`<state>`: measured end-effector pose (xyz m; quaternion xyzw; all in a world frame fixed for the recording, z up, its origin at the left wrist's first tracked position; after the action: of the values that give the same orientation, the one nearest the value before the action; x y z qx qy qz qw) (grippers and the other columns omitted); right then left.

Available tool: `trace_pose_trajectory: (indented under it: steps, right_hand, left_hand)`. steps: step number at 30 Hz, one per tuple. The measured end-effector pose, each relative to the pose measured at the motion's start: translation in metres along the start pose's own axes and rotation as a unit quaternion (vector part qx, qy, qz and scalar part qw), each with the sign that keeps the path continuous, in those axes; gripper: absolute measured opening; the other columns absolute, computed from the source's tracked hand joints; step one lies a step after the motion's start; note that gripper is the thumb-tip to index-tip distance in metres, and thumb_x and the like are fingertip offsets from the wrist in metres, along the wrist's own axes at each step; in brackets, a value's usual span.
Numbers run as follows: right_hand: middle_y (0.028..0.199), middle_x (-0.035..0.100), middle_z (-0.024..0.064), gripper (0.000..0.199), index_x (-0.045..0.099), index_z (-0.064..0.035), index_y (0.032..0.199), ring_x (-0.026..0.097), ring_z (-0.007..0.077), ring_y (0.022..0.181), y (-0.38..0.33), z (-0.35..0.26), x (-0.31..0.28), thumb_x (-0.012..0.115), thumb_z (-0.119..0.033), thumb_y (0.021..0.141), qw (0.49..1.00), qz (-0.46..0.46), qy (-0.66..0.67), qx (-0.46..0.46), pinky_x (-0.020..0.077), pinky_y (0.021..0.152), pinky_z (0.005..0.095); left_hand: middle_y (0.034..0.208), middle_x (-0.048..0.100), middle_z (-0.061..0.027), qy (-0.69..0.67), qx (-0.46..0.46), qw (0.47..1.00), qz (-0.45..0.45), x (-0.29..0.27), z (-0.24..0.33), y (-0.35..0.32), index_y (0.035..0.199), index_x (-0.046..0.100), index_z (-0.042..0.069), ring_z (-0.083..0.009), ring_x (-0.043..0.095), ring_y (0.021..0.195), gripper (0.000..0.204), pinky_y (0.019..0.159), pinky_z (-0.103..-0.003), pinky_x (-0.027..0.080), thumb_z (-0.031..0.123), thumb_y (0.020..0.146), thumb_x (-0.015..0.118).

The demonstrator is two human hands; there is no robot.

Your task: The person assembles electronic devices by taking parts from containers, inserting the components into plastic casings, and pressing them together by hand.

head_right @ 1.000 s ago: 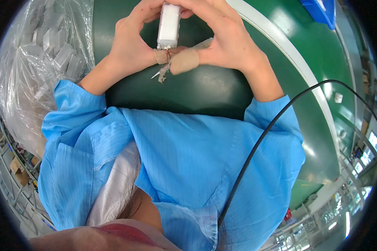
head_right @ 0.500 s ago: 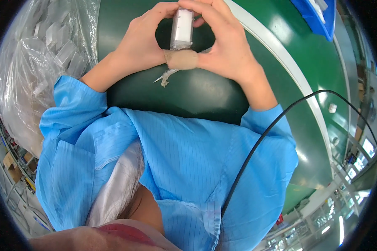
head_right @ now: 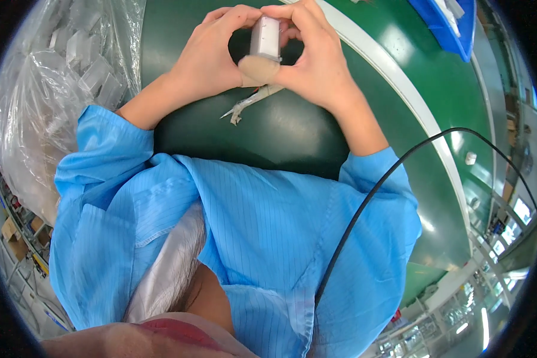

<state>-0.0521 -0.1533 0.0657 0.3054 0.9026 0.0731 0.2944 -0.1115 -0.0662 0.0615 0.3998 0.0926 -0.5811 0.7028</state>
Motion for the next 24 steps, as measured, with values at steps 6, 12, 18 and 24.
trace_pose_trajectory:
  steps: [6,12,18,24]
  right_hand:
    - [0.099,0.055,0.0080,0.063,0.062,-0.0052,0.121,0.062,0.0186,0.087,-0.005,-0.005,-0.005,0.080,-0.003,0.061,0.999,-0.034,0.029,-0.027,0.0533,0.082,0.0298]
    - [0.097,0.054,0.0076,0.066,0.062,-0.0063,0.122,0.061,0.0176,0.087,-0.005,-0.009,-0.005,0.081,-0.004,0.059,0.997,-0.033,-0.009,-0.062,0.0526,0.079,0.0282]
    - [0.099,0.056,0.0064,0.062,0.063,-0.0061,0.121,0.055,0.0177,0.088,0.004,0.007,-0.028,0.081,-0.011,0.062,0.999,-0.010,-0.009,-0.032,0.0476,0.079,0.0280]
    - [0.122,0.054,0.0084,0.062,0.057,-0.0126,0.130,0.054,0.0207,0.107,-0.041,0.061,-0.147,0.076,-0.029,0.074,0.949,0.037,-0.247,0.192,0.0447,0.086,0.0330]
  left_hand:
    - [0.112,0.061,-0.0123,-0.069,-0.085,0.989,-0.096,0.012,-0.017,-0.004,0.118,0.052,0.006,-0.0328,0.052,0.114,0.070,0.106,-0.043,0.034,0.031,0.061,0.084]
    - [0.112,0.061,-0.0103,-0.035,-0.026,0.995,-0.087,0.012,-0.010,0.000,0.121,0.049,0.007,-0.0275,0.054,0.112,0.072,0.108,-0.048,0.028,0.031,0.063,0.083]
    - [0.129,0.052,-0.0140,-0.055,-0.042,0.996,-0.050,0.027,-0.014,0.008,0.136,0.041,0.007,-0.0307,0.049,0.120,0.087,0.109,-0.046,0.028,0.034,0.065,0.083]
    - [0.139,0.043,-0.0167,-0.069,-0.099,0.992,-0.048,0.010,-0.022,-0.001,0.143,0.035,0.009,-0.0369,0.038,0.128,0.082,0.108,-0.043,0.031,0.029,0.075,0.077]
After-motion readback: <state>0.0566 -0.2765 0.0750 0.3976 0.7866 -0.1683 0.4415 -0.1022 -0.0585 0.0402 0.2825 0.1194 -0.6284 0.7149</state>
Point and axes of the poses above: each hand's wrist, its own y-axis towards the middle knuckle, its own x-axis out of the palm, z = x × y, the point moved 10 cm from there along y, towards the middle knuckle
